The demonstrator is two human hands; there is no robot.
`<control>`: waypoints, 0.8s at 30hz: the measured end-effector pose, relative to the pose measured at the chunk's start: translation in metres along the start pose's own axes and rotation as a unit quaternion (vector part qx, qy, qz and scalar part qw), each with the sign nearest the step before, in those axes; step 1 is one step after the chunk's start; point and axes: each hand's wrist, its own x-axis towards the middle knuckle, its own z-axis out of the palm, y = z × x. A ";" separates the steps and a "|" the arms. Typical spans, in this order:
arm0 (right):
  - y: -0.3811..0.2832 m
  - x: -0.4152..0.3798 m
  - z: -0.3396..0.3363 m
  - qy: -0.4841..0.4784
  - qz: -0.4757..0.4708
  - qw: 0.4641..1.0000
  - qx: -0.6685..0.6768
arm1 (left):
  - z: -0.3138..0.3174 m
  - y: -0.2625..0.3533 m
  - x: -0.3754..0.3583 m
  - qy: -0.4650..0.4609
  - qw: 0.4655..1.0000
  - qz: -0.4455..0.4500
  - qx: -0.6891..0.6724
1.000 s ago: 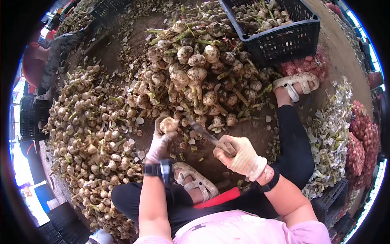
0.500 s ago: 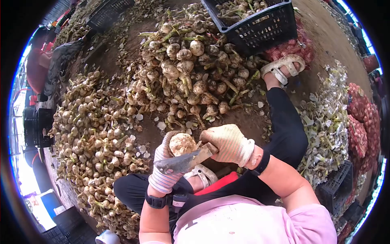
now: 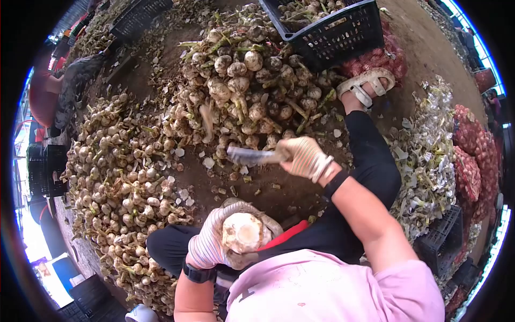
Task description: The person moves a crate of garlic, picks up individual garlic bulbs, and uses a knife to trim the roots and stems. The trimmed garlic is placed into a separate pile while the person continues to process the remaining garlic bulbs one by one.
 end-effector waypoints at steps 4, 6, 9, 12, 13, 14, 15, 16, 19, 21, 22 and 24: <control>-0.016 -0.002 0.001 0.034 0.032 0.989 0.141 | -0.008 0.001 -0.001 0.173 0.980 -0.003 -0.096; -0.020 -0.009 0.011 -0.002 0.113 0.967 0.230 | -0.014 -0.006 0.002 0.203 0.954 0.096 -0.198; -0.029 -0.016 0.022 -0.062 0.233 0.905 0.352 | -0.011 -0.009 0.013 0.251 0.929 0.156 -0.221; -0.060 -0.014 0.013 -0.085 0.236 0.864 0.436 | -0.009 -0.026 0.014 0.239 0.815 0.177 -0.498; -0.063 -0.017 0.019 -0.066 0.197 0.871 0.446 | -0.004 -0.029 0.019 0.229 0.785 0.190 -0.543; -0.063 -0.019 0.027 -0.035 0.144 0.898 0.415 | 0.001 -0.029 0.023 0.212 0.754 0.183 -0.594; -0.076 -0.015 0.016 -0.078 0.165 0.907 0.380 | 0.006 -0.030 0.027 0.195 0.719 0.175 -0.644; -0.068 -0.016 0.029 -0.069 0.142 0.911 0.381 | 0.010 -0.030 0.033 0.101 0.732 0.189 -0.647; -0.039 -0.015 0.049 -0.184 0.284 0.911 0.236 | 0.012 -0.025 0.033 0.022 0.641 0.273 -0.717; -0.019 -0.026 0.060 -0.105 0.215 0.911 0.335 | -0.006 -0.014 0.008 0.476 0.789 0.276 -0.272; -0.021 -0.023 0.050 -0.072 0.221 0.904 0.359 | -0.052 -0.019 -0.020 0.255 0.753 0.365 -0.485; -0.046 -0.012 0.013 -0.029 0.298 0.879 0.372 | -0.125 -0.013 -0.081 0.038 0.610 0.497 -0.616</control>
